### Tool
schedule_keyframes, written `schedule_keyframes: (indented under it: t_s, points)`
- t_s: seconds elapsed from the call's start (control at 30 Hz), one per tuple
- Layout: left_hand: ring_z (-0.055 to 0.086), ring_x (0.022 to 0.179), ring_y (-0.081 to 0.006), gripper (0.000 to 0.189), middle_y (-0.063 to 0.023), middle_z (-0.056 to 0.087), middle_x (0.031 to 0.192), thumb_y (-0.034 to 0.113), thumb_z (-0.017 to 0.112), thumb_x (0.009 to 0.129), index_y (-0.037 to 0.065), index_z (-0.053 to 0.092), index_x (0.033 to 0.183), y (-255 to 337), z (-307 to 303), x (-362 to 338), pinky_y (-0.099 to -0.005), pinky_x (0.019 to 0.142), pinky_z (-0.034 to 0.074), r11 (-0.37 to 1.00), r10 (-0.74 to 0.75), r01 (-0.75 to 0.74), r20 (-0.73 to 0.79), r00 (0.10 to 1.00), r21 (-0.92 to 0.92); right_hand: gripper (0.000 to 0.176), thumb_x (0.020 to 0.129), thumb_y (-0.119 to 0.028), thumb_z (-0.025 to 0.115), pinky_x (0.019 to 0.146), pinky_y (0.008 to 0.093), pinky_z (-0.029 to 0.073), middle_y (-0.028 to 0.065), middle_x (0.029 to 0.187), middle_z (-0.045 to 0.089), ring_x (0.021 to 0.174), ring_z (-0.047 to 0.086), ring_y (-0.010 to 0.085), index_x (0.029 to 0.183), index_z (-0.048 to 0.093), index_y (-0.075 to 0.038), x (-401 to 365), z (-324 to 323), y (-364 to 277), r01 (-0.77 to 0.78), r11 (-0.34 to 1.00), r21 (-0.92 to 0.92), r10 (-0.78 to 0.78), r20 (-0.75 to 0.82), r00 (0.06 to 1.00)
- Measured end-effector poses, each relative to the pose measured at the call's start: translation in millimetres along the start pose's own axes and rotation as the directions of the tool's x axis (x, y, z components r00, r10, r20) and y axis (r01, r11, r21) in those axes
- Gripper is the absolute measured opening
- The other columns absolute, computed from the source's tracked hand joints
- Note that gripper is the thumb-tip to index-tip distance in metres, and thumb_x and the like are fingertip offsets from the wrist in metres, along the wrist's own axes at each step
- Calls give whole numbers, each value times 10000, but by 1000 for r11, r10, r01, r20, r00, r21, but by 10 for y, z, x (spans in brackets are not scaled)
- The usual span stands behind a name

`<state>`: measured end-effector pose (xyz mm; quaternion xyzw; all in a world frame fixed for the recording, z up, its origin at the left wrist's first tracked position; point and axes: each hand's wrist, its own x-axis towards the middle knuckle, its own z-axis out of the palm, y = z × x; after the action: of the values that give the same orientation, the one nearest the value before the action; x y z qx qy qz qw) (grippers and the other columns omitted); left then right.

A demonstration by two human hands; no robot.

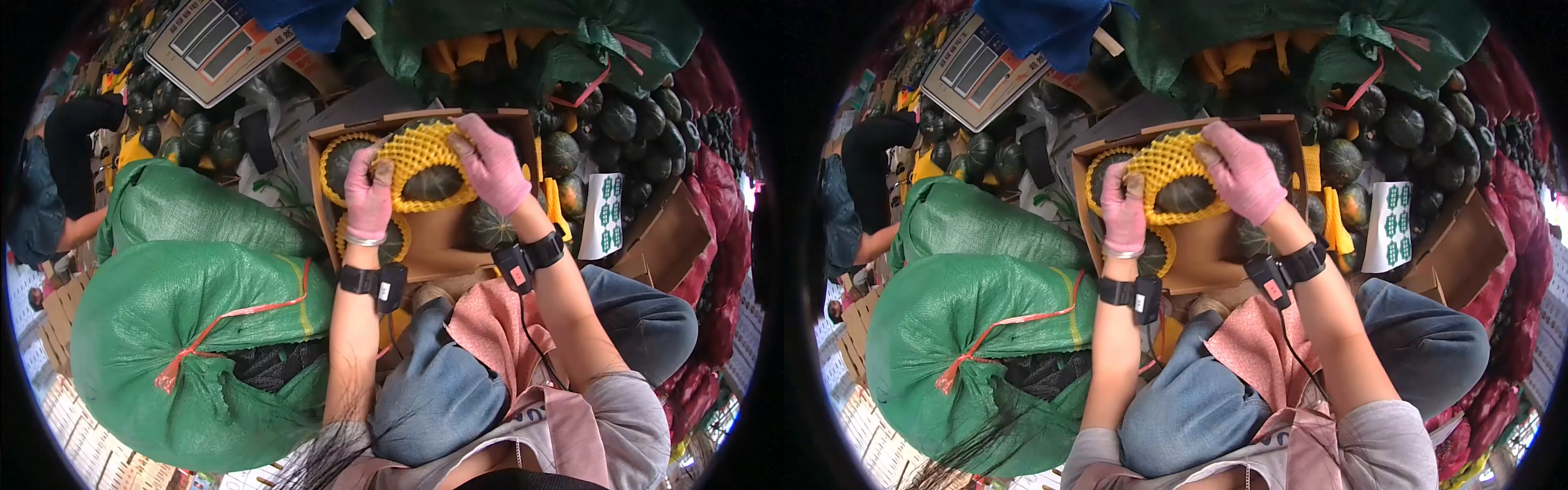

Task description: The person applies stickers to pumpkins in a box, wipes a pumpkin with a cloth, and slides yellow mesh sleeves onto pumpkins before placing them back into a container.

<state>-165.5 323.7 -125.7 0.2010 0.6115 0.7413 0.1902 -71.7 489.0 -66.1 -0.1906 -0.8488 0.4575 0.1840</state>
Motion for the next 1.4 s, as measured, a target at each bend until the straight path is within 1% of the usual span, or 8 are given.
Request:
schedule_keyframes:
  t_s: [0.33,0.47,0.53,0.6,0.87,0.97,1.13,1.4]
  points:
    - [493,773,-73,113,5,569,822,93,633,870,8,570,912,-99,250,123,-227,732,433,996,-21,32,-136,991,83,143,894,-137,580,641,192,392,-21,736,524,704,441,45,868,583,3,70,-60,356,-422,808,411,453,26,891]
    - [492,768,-70,125,-20,567,786,111,643,864,15,574,906,-176,223,139,-221,711,428,978,-202,190,-171,964,-82,192,899,-174,574,679,213,415,7,797,575,753,487,73,869,600,14,84,-29,412,-428,823,374,459,7,888]
    - [547,734,-133,143,-82,578,768,147,640,869,28,574,911,-72,204,184,-251,682,444,905,-205,250,-163,965,343,235,921,-228,539,688,291,449,94,821,627,745,579,206,939,568,4,109,-40,310,-436,877,203,450,-30,892]
    - [592,719,-320,179,-169,614,834,143,593,887,43,525,1019,14,294,162,-342,668,476,626,370,-151,-121,921,765,350,925,-349,483,675,447,472,244,836,622,752,607,399,1008,488,-8,124,-124,171,-450,778,-439,411,-187,892]
    - [570,835,-148,228,-90,626,949,148,533,933,18,533,1119,159,292,-118,-270,794,467,893,49,-30,-31,998,449,1087,594,-560,763,896,472,433,338,1278,374,1187,400,454,1391,215,-65,-555,52,-280,-187,905,-382,168,-84,982]
    - [550,844,-122,232,-53,629,933,158,564,919,-10,569,1080,101,236,-105,-249,801,454,969,-143,149,-41,989,199,1286,450,-524,852,984,507,360,299,1348,287,1249,294,467,1429,144,-85,-435,177,-459,-428,859,-282,417,-101,903]
    - [527,825,-87,278,-10,615,897,182,630,884,-60,607,1021,173,166,-54,-230,774,451,880,-457,471,163,874,-61,1298,360,-431,894,995,502,369,331,1313,264,1195,342,468,1426,184,-222,-341,143,-421,-468,802,-371,491,-36,870]
    - [591,833,-234,272,-87,639,864,234,605,875,-21,639,964,497,0,-228,-309,792,461,946,-60,-55,340,938,319,911,467,-329,785,974,449,400,245,1182,442,1112,432,403,1282,411,-172,-467,-312,-397,-169,979,-118,188,169,968]
